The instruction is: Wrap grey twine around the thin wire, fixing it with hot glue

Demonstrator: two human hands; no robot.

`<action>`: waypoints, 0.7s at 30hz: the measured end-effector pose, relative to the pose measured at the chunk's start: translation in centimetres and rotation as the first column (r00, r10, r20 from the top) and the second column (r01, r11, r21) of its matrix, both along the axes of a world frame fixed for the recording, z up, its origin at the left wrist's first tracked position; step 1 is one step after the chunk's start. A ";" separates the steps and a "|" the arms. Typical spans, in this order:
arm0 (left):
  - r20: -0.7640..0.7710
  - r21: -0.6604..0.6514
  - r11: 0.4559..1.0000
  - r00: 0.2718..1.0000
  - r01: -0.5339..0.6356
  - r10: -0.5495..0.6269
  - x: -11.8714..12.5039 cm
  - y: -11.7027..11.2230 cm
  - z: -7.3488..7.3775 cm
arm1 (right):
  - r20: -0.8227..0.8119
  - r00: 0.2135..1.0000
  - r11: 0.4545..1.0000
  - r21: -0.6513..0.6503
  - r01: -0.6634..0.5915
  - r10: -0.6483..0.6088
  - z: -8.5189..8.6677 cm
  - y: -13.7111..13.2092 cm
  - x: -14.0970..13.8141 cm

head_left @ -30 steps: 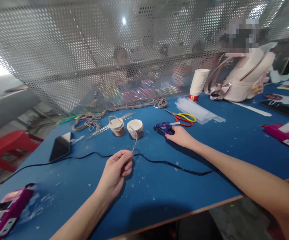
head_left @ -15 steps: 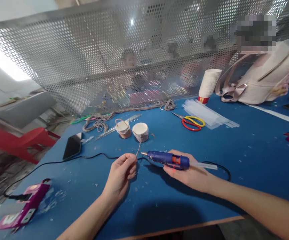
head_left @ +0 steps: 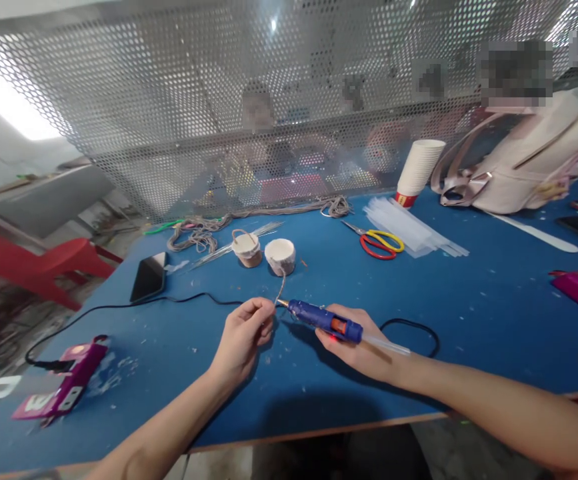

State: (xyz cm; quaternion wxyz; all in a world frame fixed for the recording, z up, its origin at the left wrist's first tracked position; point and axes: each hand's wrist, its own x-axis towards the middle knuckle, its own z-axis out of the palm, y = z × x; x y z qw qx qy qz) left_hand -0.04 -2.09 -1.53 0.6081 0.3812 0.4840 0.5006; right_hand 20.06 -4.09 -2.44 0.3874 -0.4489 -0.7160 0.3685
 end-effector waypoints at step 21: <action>0.008 0.011 1.000 1.000 0.021 -0.021 -0.1 -0.1 0.1 | 0.090 0.996 0.996 0.088 0.010 -0.018 -0.6 0.1 -0.2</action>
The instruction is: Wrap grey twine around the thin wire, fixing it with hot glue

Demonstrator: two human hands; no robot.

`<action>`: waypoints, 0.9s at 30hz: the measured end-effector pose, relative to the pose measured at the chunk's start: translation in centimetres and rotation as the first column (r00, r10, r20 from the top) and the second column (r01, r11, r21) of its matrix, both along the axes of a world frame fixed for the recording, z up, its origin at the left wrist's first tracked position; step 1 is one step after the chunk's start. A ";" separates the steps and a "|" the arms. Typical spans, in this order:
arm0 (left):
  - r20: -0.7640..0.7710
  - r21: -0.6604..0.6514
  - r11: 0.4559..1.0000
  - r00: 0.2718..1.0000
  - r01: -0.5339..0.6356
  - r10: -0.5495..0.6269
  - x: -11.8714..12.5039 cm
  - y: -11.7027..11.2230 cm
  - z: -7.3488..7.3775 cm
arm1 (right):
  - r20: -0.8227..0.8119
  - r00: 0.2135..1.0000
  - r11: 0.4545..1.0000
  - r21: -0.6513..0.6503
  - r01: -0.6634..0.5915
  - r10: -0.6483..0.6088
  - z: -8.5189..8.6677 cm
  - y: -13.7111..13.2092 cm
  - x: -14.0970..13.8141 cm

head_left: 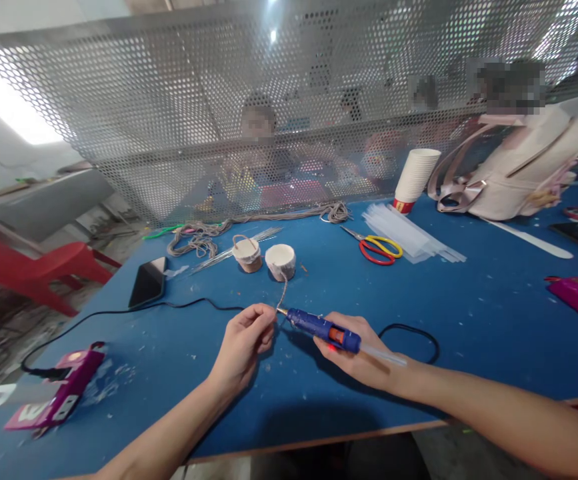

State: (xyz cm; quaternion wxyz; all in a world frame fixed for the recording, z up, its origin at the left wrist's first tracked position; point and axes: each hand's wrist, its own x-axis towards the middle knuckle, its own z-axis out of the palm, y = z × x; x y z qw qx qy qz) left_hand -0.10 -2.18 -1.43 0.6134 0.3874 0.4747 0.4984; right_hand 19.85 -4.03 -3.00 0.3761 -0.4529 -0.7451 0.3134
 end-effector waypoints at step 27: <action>0.018 -0.014 1.000 1.000 0.001 0.000 0.2 -0.2 0.5 | 0.063 0.998 0.996 0.082 0.020 -0.026 -0.3 0.0 0.3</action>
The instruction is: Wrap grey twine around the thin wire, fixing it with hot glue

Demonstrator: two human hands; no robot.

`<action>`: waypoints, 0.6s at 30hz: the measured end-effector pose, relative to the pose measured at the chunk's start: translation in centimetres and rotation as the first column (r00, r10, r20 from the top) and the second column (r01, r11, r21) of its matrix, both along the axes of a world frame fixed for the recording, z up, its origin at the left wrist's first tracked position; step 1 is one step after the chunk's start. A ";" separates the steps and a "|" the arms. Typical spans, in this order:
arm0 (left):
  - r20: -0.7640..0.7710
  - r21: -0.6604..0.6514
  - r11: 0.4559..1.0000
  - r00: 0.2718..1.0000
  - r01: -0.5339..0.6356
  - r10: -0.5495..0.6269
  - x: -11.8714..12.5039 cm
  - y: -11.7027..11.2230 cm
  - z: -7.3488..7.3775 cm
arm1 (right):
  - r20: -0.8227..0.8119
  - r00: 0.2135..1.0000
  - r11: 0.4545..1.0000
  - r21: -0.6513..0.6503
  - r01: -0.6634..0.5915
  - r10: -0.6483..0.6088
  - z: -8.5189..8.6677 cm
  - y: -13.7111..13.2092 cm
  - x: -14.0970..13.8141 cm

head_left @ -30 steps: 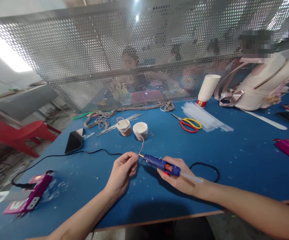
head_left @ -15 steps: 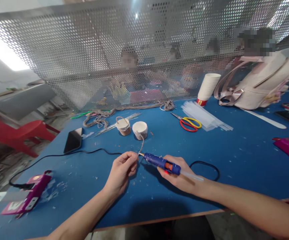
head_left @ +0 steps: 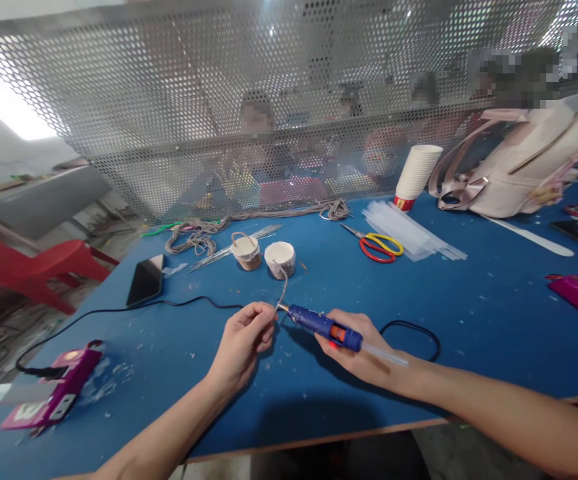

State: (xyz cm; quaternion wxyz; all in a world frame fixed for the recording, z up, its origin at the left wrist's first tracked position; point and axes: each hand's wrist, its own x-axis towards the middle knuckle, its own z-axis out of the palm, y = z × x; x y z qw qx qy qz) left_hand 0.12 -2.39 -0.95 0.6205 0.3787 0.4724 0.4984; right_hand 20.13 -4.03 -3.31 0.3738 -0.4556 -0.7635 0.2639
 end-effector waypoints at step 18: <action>0.021 0.007 1.000 1.000 0.011 -0.011 0.0 0.1 -0.2 | -0.024 0.999 1.000 0.000 -0.025 0.025 -0.4 -0.2 0.0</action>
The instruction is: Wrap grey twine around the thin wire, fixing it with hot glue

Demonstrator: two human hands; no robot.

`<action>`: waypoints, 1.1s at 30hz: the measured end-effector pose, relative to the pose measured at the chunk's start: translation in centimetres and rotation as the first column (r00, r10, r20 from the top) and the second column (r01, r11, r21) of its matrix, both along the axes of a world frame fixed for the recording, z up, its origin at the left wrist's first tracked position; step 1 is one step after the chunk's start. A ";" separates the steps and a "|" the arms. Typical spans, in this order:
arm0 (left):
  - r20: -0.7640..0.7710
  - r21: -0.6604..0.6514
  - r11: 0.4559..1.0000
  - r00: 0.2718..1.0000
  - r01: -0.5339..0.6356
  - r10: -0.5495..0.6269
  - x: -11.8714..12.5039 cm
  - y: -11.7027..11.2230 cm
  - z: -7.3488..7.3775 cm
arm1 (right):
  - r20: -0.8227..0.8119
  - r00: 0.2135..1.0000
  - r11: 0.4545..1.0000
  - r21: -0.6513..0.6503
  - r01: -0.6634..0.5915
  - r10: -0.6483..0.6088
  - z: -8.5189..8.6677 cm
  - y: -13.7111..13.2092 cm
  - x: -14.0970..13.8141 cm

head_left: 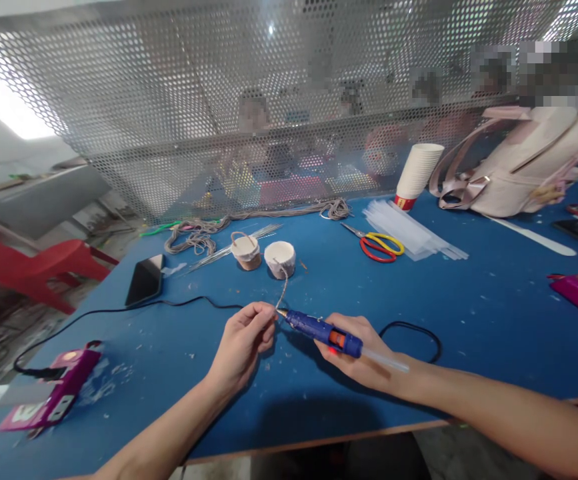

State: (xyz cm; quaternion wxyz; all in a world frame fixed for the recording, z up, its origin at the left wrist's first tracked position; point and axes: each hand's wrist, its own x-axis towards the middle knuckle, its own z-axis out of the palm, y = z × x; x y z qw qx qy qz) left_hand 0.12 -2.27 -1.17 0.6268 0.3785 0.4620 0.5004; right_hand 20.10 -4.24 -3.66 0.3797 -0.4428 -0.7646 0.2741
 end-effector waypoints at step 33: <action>-0.105 0.166 0.981 0.988 -0.098 0.116 -0.6 0.2 -0.1 | 0.209 0.967 0.972 0.211 0.099 -0.144 0.3 3.2 2.7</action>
